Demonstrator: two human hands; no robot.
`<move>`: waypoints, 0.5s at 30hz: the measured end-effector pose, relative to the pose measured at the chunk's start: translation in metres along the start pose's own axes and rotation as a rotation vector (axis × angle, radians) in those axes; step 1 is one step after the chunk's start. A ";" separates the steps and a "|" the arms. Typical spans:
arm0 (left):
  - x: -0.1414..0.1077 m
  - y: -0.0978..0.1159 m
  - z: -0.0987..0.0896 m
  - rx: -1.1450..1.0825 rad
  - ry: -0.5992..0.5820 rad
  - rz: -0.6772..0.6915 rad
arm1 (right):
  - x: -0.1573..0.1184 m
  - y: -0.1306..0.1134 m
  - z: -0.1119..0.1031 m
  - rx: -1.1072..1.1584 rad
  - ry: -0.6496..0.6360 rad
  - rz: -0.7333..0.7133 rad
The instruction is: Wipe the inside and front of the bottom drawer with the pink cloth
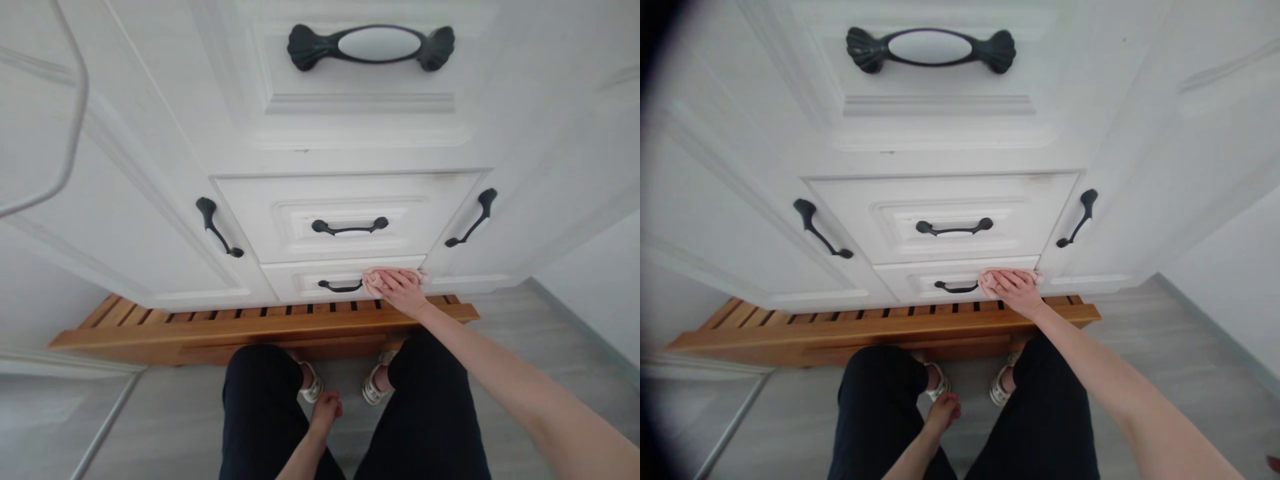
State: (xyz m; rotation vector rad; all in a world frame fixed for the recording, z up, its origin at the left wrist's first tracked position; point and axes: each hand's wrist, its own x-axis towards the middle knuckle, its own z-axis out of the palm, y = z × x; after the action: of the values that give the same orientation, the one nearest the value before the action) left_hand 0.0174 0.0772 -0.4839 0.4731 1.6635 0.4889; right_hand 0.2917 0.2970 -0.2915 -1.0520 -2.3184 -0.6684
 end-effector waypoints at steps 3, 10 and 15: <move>-0.010 0.001 -0.003 -0.010 0.006 -0.010 | -0.009 -0.003 0.009 -0.017 -0.026 0.021; -0.021 0.007 -0.010 -0.005 -0.001 -0.014 | -0.007 -0.016 -0.015 -0.027 -0.085 0.093; -0.028 0.009 -0.010 -0.028 -0.017 -0.011 | 0.025 -0.033 -0.046 0.056 0.001 0.095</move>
State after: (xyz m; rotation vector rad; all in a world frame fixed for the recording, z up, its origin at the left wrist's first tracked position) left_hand 0.0115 0.0685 -0.4549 0.4467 1.6407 0.4983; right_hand 0.2629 0.2633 -0.2489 -1.1279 -2.2575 -0.5643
